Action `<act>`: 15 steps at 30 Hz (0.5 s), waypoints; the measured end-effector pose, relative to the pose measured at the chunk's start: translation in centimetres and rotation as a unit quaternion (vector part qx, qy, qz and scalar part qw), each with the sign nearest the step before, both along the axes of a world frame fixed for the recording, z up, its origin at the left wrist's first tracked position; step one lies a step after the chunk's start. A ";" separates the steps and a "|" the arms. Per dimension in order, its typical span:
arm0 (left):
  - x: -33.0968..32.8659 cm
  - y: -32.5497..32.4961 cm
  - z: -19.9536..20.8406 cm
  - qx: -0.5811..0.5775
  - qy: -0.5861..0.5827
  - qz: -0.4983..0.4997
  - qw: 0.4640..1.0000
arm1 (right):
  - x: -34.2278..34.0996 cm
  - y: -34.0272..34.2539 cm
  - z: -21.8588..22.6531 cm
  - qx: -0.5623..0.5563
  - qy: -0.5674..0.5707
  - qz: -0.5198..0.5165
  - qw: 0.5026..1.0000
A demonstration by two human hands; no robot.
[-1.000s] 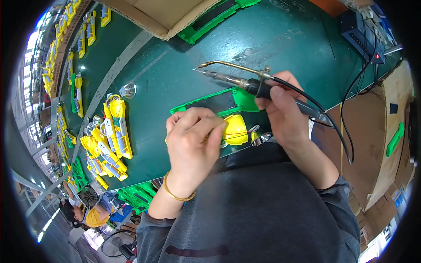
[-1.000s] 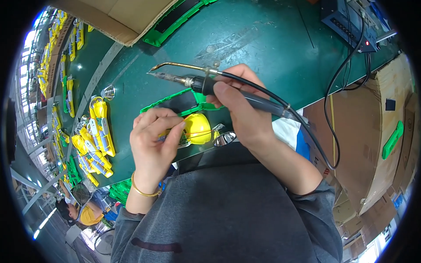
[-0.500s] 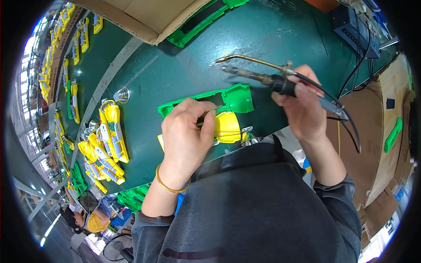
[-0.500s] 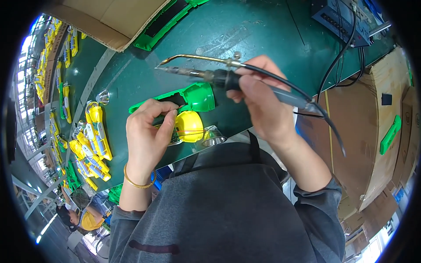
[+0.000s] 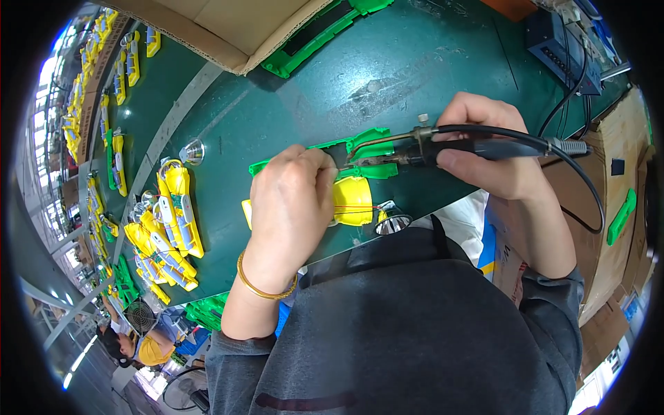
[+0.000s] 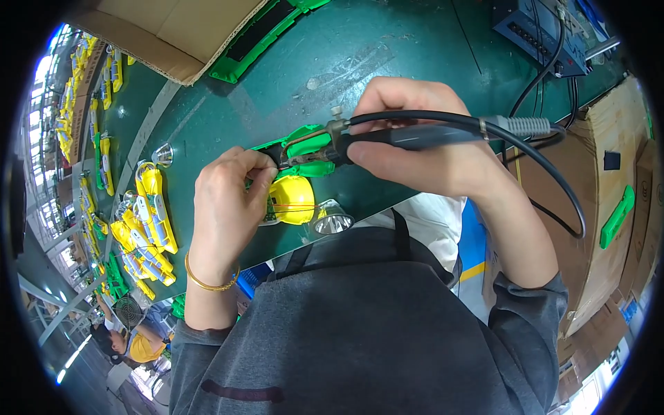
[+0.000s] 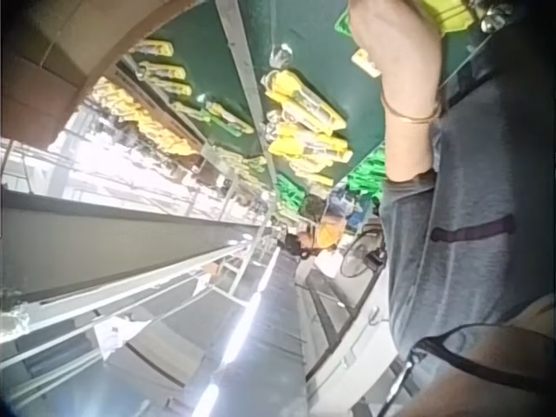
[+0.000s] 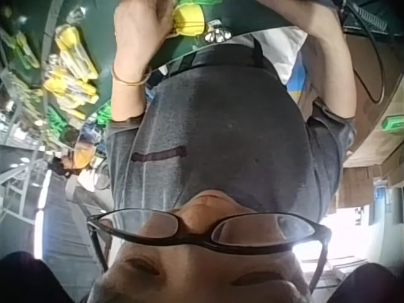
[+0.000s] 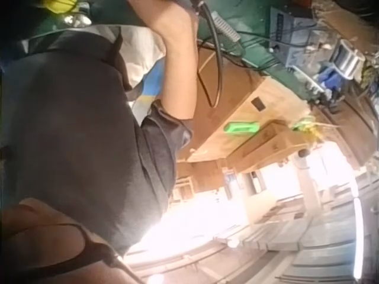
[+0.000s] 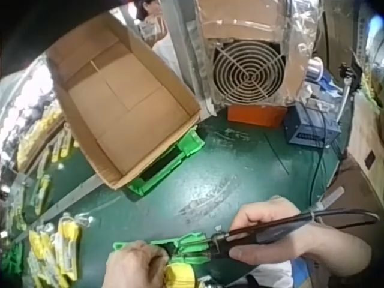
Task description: Soldering internal components and fitting the plastic casings for solar-powered flashlights on an assembly line.
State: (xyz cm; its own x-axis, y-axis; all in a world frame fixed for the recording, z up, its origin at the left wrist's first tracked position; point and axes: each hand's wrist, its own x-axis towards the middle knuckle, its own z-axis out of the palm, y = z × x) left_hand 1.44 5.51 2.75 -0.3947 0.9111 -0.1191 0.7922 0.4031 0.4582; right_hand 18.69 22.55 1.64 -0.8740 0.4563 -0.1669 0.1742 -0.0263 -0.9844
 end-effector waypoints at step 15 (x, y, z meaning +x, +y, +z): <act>-0.3 -0.4 0.2 0.021 -0.067 0.046 0.996 | -1.9 0.9 -0.2 0.036 -0.033 0.066 0.997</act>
